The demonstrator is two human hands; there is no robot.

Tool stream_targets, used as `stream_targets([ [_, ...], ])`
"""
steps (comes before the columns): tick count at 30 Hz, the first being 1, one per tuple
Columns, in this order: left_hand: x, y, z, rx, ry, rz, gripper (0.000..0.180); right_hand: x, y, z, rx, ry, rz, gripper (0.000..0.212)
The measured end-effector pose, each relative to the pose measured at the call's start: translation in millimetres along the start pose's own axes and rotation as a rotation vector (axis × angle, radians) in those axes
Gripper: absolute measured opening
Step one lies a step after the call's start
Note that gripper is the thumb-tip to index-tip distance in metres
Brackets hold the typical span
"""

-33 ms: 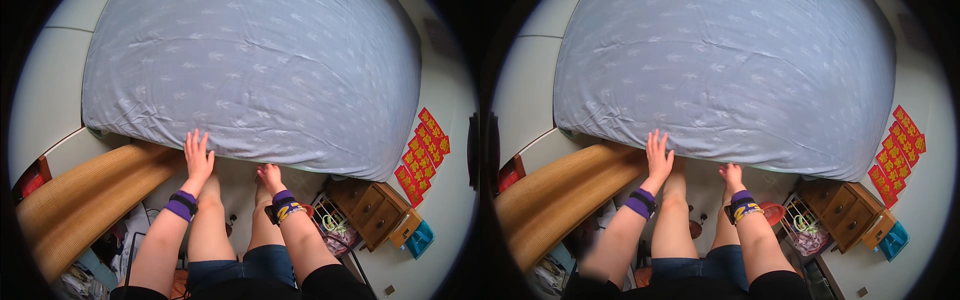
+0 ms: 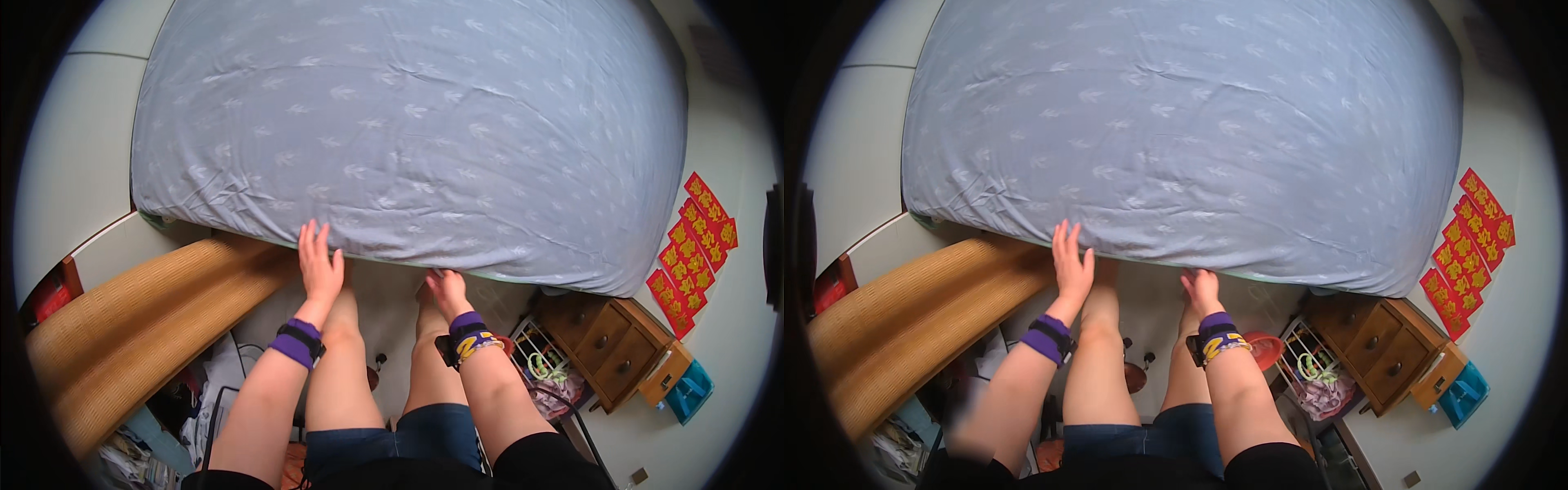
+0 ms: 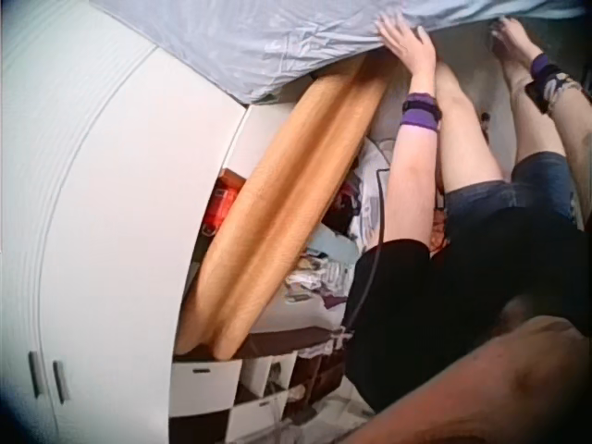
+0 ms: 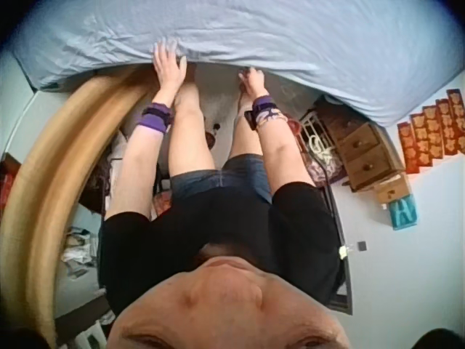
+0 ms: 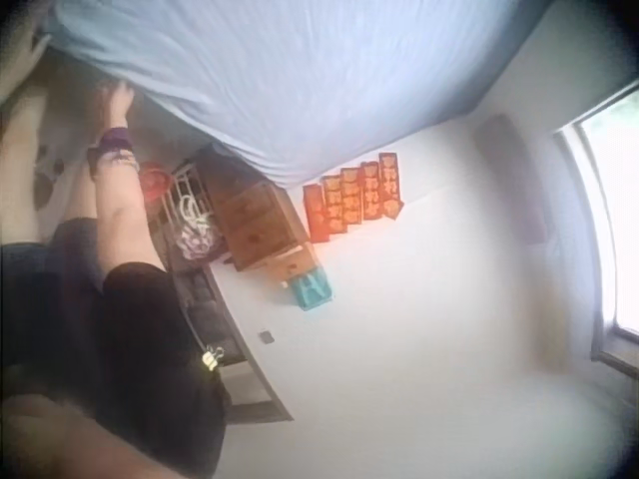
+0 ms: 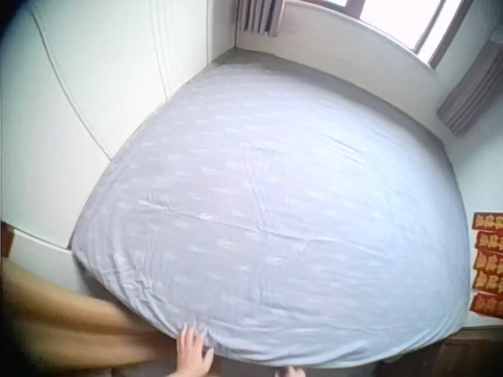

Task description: The person makes a bed by unfolding a blue patterned sheet over a mattress, smoothing it out by hand, and tucking the edges under the mattress along multiple sides.

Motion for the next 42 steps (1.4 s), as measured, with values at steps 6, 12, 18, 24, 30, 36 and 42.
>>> stream_targets([
  [6,76.8,-1.3,-114.9,0.972,0.024,1.337,0.039,-100.8,-47.6,131.0,-0.757,0.015,-0.150,0.036],
  [12,78.3,47.1,-192.2,1.475,-0.131,1.415,0.030,-113.4,-80.3,166.7,-0.748,-0.104,-0.199,0.049],
  [18,86.0,55.8,-228.4,1.219,-0.063,1.429,0.022,-171.8,-42.2,209.2,-0.535,0.117,-0.206,0.004],
  [24,81.2,69.3,-244.9,0.787,-0.050,1.402,0.022,-177.4,-63.7,189.7,-0.199,0.217,-0.089,0.016],
  [30,105.2,101.4,-207.5,0.361,-0.644,0.849,0.023,-100.4,-70.3,177.5,0.598,-0.357,-0.074,0.026],
  [36,76.6,211.7,-135.0,0.088,-0.158,-0.415,0.033,12.5,-131.5,112.4,0.800,-0.367,1.503,0.036],
  [42,28.0,90.6,-117.9,-0.550,0.108,-0.192,0.087,-8.1,-147.9,95.0,1.448,-0.058,1.685,0.101],
])
Point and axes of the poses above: each hand's wrist, its own x-axis away from the middle knuckle, its own z-axis out of the back of the hand, y = z × x, the point moved 1 cm from there along -x, towards the middle knuckle, and after that the axes turned 9 degrees about y, right-handed, at the moved point
